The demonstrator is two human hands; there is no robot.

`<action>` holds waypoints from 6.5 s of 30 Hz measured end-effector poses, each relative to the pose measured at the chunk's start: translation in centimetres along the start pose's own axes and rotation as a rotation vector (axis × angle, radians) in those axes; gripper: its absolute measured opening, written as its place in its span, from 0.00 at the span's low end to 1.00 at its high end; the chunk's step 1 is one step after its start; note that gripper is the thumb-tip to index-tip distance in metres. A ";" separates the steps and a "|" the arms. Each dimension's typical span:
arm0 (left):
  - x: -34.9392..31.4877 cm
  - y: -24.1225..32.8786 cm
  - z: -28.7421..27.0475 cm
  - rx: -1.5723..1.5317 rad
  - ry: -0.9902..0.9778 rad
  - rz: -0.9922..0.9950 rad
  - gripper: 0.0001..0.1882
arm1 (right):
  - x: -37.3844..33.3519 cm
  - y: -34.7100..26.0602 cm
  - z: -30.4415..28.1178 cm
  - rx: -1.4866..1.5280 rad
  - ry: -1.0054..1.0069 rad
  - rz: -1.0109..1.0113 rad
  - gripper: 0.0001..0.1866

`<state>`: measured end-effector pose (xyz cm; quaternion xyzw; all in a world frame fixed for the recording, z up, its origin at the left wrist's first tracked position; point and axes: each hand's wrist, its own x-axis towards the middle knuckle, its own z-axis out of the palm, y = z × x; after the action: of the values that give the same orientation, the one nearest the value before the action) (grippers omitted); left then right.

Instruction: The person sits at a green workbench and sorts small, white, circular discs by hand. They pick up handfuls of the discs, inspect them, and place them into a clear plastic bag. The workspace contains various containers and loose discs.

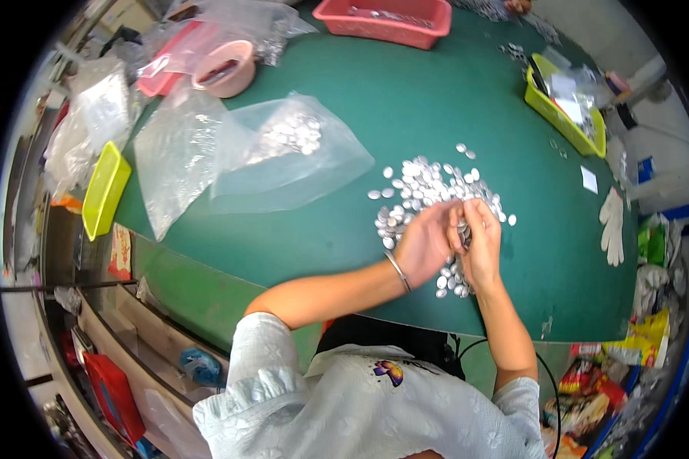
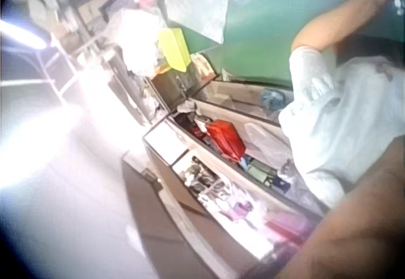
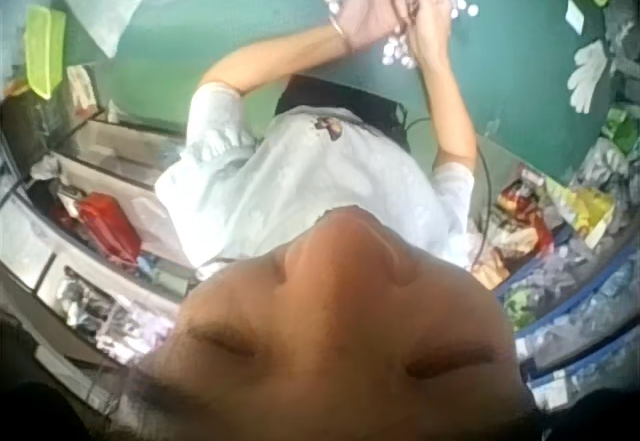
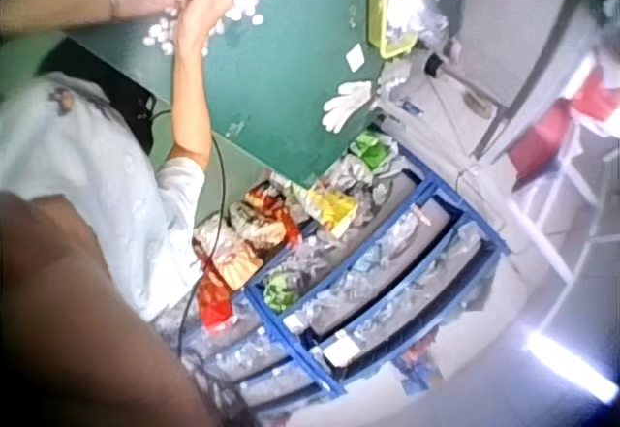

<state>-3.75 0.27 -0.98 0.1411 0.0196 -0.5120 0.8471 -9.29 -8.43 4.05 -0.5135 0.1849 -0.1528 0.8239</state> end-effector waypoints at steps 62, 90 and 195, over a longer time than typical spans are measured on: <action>-11.7 6.7 5.3 1.176 0.052 0.304 0.13 | 0.1 2.5 -5.4 -1.396 -0.084 -0.684 0.24; -14.3 6.7 11.6 1.120 -0.064 1.447 0.06 | 2.3 -1.8 -7.3 0.167 0.087 0.113 0.09; -0.2 4.0 2.8 1.913 -0.264 0.911 0.12 | 1.7 0.7 -0.8 0.948 0.037 0.275 0.20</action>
<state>-0.64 1.51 2.59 0.6848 -0.5367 0.0389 0.4914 -8.13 -9.54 2.86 -0.0503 0.1755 -0.1189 0.9760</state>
